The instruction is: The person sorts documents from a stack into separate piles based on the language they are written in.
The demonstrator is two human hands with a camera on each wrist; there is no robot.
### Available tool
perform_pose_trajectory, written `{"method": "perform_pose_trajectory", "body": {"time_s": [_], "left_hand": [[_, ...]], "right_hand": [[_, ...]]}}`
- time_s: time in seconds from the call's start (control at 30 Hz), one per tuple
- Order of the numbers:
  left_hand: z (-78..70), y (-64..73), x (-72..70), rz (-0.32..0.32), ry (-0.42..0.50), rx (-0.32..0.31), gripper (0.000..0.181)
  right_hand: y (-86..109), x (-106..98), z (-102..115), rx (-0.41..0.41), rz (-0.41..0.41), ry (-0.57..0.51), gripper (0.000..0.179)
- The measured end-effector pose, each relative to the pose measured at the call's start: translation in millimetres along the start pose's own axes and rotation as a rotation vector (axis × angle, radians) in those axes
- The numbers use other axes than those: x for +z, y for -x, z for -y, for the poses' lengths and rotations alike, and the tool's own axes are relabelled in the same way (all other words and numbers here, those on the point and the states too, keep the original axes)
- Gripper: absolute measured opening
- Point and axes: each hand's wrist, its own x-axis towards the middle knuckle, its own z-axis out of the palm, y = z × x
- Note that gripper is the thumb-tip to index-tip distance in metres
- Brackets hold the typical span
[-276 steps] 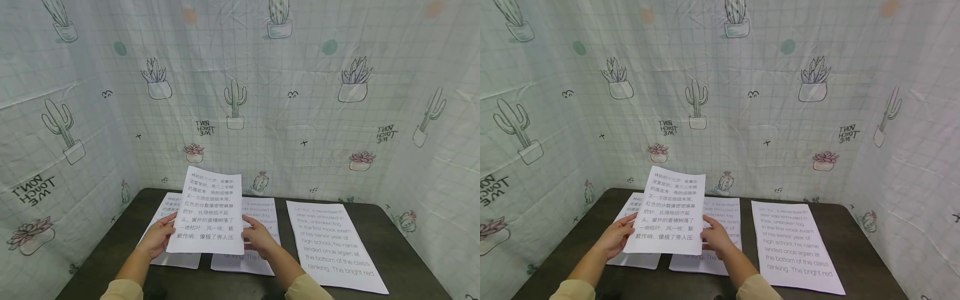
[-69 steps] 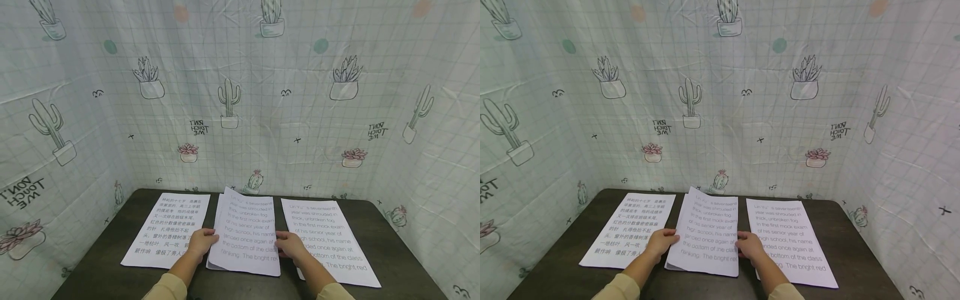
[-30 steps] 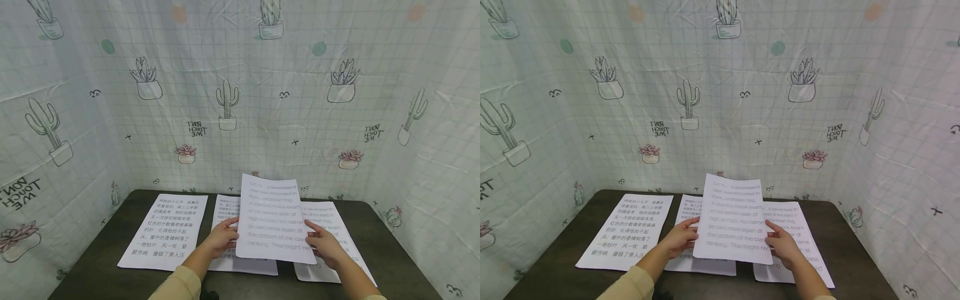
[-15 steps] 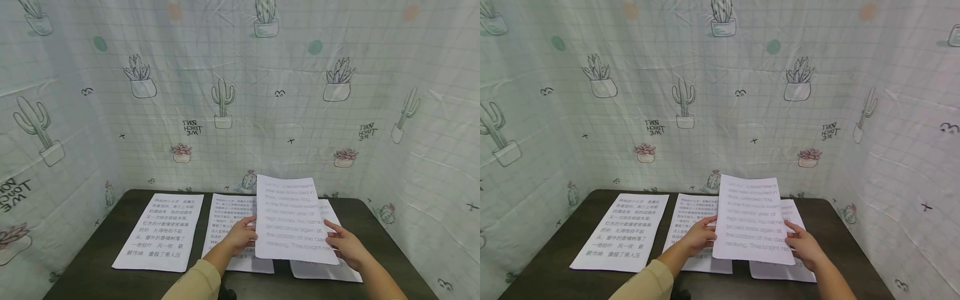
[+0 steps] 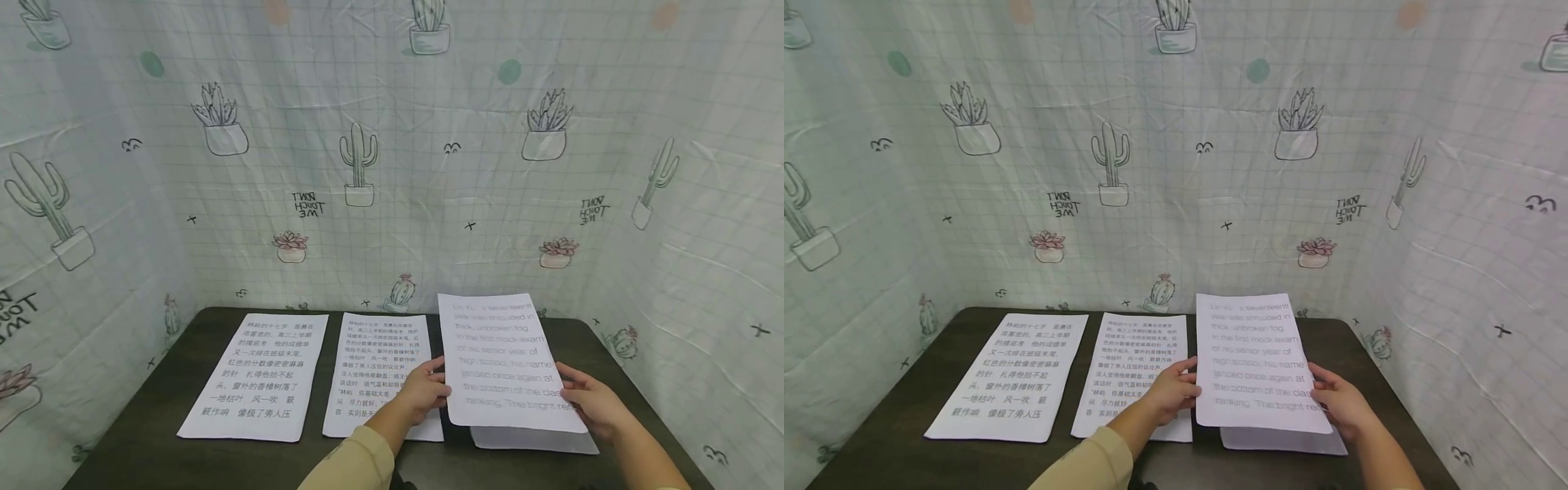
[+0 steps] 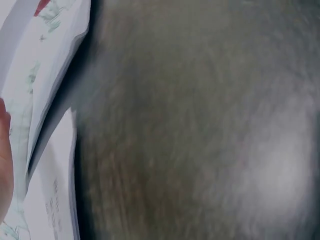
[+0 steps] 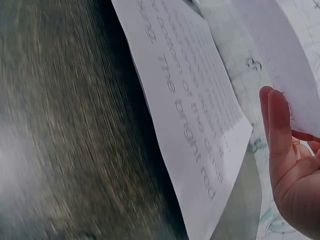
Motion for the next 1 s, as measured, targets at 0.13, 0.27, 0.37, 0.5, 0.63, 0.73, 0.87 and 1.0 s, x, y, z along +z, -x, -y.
{"method": "perform_pose_trajectory", "body": {"time_s": [0.13,0.27,0.37,0.5,0.63,0.73,0.87,1.0], "left_hand": [[0.4,1.1,10.4,-0.022,0.007,-0.004,0.067],[2.8,1.9,16.4,-0.003,0.032,-0.016,0.067],[6.1,2.5,18.0,0.019,0.050,-0.033,0.067],[9.0,3.9,19.3,0.053,0.064,-0.046,0.066],[10.3,4.7,21.3,0.111,0.068,-0.038,0.060],[10.2,5.7,22.7,0.132,0.058,-0.044,0.061],[9.0,6.9,23.7,0.126,0.051,-0.058,0.067],[7.4,7.3,24.1,0.129,0.045,-0.055,0.068]], "right_hand": [[-1.3,-7.6,-4.8,0.011,-0.012,0.003,0.065],[-2.8,-12.6,-8.9,0.026,-0.027,0.024,0.063],[-3.5,-14.7,-12.1,0.042,-0.035,0.027,0.063],[-5.0,-18.0,-19.4,0.054,-0.044,0.035,0.064],[-8.2,-18.8,-27.0,0.063,-0.064,0.043,0.063],[-9.0,-15.7,-28.7,0.069,-0.086,0.075,0.060],[-8.6,-11.5,-26.0,0.081,-0.123,0.216,0.061],[-8.3,-9.5,-20.3,0.078,-0.154,0.380,0.062]]}}
